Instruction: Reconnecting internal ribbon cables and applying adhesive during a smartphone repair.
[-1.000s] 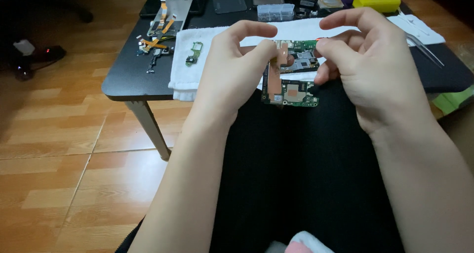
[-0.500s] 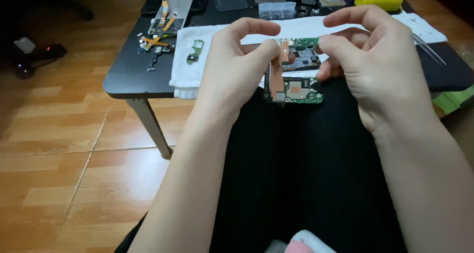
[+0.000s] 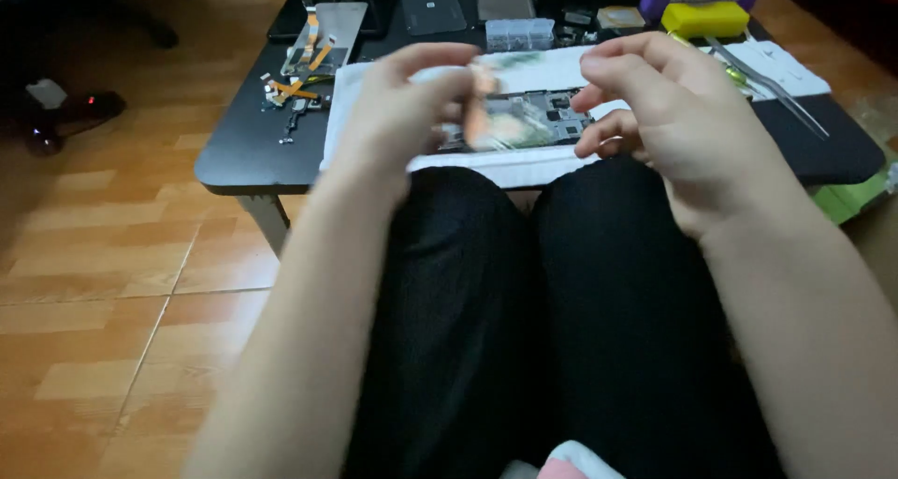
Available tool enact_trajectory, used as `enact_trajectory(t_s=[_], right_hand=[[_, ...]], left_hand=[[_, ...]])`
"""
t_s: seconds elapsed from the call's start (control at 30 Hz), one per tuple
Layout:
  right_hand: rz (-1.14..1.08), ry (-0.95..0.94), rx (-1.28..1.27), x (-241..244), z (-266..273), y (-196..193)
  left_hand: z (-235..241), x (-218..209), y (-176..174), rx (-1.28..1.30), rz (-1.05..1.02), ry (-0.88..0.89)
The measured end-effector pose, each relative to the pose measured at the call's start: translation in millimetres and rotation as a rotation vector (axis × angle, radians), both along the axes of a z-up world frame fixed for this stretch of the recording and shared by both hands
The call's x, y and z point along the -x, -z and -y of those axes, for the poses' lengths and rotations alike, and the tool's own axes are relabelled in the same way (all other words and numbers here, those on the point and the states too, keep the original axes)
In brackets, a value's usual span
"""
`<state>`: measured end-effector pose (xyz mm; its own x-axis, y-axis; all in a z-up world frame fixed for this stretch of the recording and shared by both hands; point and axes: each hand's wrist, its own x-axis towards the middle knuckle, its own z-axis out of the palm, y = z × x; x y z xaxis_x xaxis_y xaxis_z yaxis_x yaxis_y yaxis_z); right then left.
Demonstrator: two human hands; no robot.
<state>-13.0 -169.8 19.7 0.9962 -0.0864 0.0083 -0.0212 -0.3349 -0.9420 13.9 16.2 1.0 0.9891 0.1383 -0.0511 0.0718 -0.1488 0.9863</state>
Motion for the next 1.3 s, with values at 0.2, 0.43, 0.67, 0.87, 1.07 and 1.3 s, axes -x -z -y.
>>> enact_trajectory(t_s=[0.2,0.43,0.67,0.87,1.07,1.3], right_hand=[[-0.035,-0.035,0.266,-67,23,28],[0.319,-0.23,0.443,-127,58,94],[0.097,-0.412,0.515,-115,55,83],[0.093,-0.407,0.505,-126,60,93],[0.083,-0.395,0.499,-127,59,90],[0.158,-0.54,0.478,-131,69,83]], left_hand=[[-84,-79,28,-0.371,-0.095,-0.181],[-81,-97,19,-0.572,-0.23,-0.031],[-83,-157,35,-0.474,-0.144,-0.191],[-73,-183,49,-0.63,-0.206,-0.238],[-71,-168,46,-0.769,-0.135,-0.132],[-82,-133,39,-0.905,0.227,0.16]])
